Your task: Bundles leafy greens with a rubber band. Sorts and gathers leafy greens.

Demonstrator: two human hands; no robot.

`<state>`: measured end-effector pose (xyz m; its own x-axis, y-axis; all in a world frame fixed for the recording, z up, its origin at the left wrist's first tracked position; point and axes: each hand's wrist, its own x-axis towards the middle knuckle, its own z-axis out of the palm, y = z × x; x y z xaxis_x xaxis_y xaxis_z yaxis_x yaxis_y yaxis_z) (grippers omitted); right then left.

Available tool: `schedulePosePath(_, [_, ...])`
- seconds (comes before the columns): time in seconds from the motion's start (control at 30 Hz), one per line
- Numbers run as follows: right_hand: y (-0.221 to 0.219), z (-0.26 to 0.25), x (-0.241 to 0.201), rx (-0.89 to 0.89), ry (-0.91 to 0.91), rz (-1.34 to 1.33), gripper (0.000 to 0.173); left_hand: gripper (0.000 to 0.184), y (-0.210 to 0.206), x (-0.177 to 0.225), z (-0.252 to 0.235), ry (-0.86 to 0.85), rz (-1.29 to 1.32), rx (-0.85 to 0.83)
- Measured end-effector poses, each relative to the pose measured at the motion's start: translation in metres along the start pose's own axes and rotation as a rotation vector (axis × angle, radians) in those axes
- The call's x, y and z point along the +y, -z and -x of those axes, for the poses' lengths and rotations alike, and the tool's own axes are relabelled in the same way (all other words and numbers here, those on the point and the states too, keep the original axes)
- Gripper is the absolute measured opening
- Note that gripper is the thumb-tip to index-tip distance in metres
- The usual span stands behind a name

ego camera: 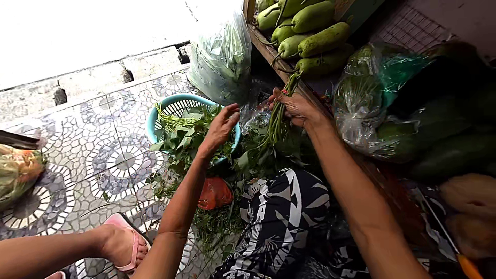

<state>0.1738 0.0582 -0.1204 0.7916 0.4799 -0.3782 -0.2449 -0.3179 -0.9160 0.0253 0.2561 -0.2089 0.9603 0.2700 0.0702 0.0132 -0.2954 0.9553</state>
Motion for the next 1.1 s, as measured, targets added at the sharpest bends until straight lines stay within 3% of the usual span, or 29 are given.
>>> schedulePosePath(0.03, [-0.008,-0.003,0.000,-0.001,-0.003,-0.020,0.034,0.057,-0.025,0.012,0.007,-0.022,0.061,-0.139])
schedulePosePath(0.1, [-0.016,-0.007,0.001,-0.012,0.021,-0.055,0.030,0.070,-0.055,0.020,0.002,-0.022,0.187,-0.230])
schedulePosePath(0.17, [-0.015,-0.005,0.001,-0.015,0.076,-0.076,0.024,0.055,-0.063,0.013,-0.020,-0.016,0.317,-0.179])
schedulePosePath(0.27, [-0.001,0.002,-0.003,-0.040,0.086,-0.079,0.044,0.041,-0.042,0.005,-0.036,-0.010,0.341,-0.196])
schedulePosePath(0.4, [0.017,0.009,-0.007,0.103,0.082,0.059,0.021,0.030,-0.002,-0.013,-0.040,0.059,0.404,-0.081])
schedulePosePath(0.47, [0.032,0.009,-0.006,0.103,0.084,-0.025,0.020,0.022,0.019,-0.018,-0.042,0.087,0.441,0.022])
schedulePosePath(0.53, [0.042,0.015,-0.007,0.105,0.083,-0.113,0.020,0.025,0.042,-0.020,-0.042,0.080,0.466,0.100])
schedulePosePath(0.67, [0.062,0.020,-0.005,0.043,0.164,-0.115,0.028,0.029,0.082,-0.027,-0.046,0.017,0.487,0.225])
schedulePosePath(0.77, [0.070,0.022,-0.006,0.064,0.212,-0.127,0.024,0.023,0.101,-0.030,-0.050,0.030,0.474,0.345])
schedulePosePath(0.87, [0.067,0.024,-0.007,0.112,0.176,-0.151,0.023,0.025,0.121,-0.044,-0.059,0.057,0.415,0.448])
schedulePosePath(0.93, [0.064,0.024,-0.009,0.113,0.109,-0.197,0.032,0.030,0.136,-0.054,-0.064,0.122,0.259,0.575])
schedulePosePath(1.0, [0.062,0.025,-0.011,0.107,0.061,-0.256,0.035,0.055,0.147,-0.069,-0.068,0.265,-0.068,0.680])
schedulePosePath(1.07, [0.060,0.025,-0.012,0.121,0.089,-0.277,0.029,0.073,0.147,-0.099,-0.071,0.298,-0.424,0.552])
schedulePosePath(1.1, [0.059,0.023,-0.013,0.158,0.115,-0.281,0.029,0.073,0.139,-0.118,-0.072,0.249,-0.540,0.390])
